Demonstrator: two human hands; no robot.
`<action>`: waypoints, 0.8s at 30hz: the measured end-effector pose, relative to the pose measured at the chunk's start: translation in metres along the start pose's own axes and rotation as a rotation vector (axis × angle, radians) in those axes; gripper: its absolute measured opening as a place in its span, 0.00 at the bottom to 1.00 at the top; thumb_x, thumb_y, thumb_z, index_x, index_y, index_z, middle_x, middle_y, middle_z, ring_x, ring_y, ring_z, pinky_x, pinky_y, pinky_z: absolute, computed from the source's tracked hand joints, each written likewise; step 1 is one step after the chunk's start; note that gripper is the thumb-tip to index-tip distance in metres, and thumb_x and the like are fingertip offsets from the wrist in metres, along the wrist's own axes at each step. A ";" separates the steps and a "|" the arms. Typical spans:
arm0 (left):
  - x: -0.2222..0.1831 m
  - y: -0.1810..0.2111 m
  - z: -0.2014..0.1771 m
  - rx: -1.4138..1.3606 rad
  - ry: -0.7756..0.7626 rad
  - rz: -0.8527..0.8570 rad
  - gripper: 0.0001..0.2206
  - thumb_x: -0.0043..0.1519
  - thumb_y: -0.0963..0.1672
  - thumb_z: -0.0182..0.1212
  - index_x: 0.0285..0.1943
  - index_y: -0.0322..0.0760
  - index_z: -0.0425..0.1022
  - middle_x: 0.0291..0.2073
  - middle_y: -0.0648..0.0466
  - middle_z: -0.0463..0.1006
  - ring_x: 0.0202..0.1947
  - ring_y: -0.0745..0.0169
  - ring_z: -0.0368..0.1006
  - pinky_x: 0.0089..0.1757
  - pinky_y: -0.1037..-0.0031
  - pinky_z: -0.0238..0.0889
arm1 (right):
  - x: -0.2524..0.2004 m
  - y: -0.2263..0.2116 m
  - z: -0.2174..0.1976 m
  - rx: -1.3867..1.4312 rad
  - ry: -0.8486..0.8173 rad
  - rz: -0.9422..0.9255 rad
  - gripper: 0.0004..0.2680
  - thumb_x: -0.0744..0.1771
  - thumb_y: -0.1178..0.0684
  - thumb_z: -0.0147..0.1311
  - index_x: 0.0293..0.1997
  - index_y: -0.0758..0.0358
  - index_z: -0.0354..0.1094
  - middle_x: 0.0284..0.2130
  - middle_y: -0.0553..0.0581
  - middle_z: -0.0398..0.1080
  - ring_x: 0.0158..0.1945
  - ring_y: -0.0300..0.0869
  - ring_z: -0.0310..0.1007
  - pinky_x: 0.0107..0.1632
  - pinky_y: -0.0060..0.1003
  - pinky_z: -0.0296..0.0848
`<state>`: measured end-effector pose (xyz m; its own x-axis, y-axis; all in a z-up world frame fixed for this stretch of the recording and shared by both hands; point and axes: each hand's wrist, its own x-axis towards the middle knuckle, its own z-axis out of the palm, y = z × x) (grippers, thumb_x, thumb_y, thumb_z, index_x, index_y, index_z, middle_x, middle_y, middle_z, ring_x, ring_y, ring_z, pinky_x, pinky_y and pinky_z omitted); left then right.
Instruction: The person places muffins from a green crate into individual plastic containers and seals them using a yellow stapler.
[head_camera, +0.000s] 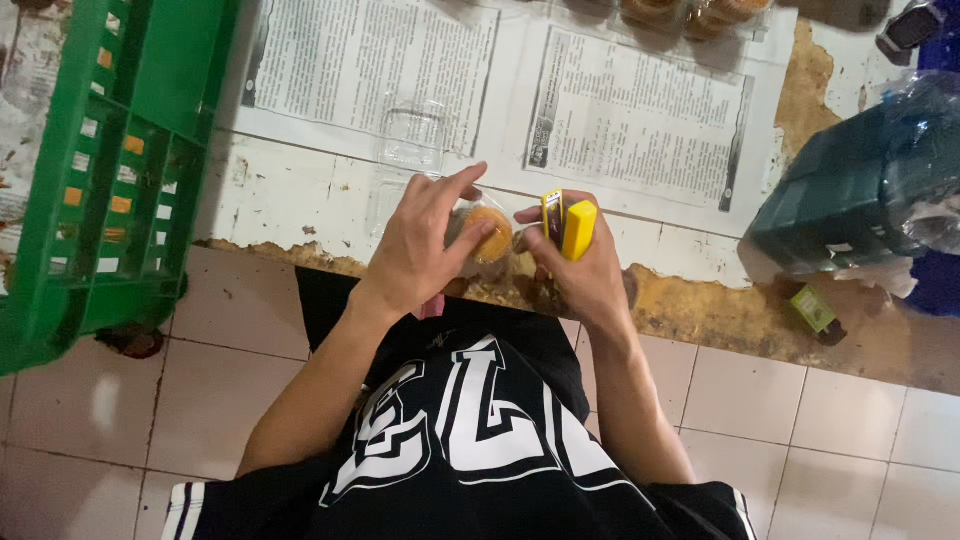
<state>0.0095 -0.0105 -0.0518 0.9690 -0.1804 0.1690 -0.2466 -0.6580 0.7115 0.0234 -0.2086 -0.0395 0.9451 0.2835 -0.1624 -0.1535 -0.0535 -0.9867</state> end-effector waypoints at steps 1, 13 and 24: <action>-0.001 0.003 0.000 -0.021 0.056 0.022 0.23 0.62 0.51 0.55 0.63 0.38 0.64 0.41 0.49 0.75 0.39 0.59 0.65 0.43 0.69 0.63 | -0.002 -0.001 0.003 -0.017 0.021 -0.022 0.15 0.64 0.55 0.55 0.52 0.64 0.55 0.41 0.67 0.71 0.39 0.50 0.74 0.46 0.47 0.69; -0.008 0.036 -0.003 -0.782 0.074 -0.142 0.16 0.59 0.48 0.59 0.53 0.38 0.71 0.42 0.50 0.73 0.45 0.58 0.69 0.47 0.66 0.65 | -0.019 -0.018 0.010 0.027 0.116 -0.246 0.14 0.63 0.60 0.58 0.49 0.65 0.56 0.31 0.62 0.71 0.35 0.43 0.73 0.45 0.38 0.70; -0.015 0.055 -0.015 -0.998 -0.028 -0.146 0.20 0.56 0.48 0.62 0.52 0.30 0.68 0.42 0.41 0.74 0.45 0.46 0.72 0.48 0.55 0.67 | -0.033 -0.031 0.013 -0.096 0.163 -0.349 0.14 0.62 0.59 0.59 0.48 0.68 0.59 0.28 0.62 0.69 0.29 0.43 0.71 0.33 0.34 0.71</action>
<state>-0.0186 -0.0326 -0.0050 0.9846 -0.1727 0.0274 0.0144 0.2358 0.9717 -0.0068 -0.2039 -0.0034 0.9703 0.1447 0.1938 0.2057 -0.0721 -0.9760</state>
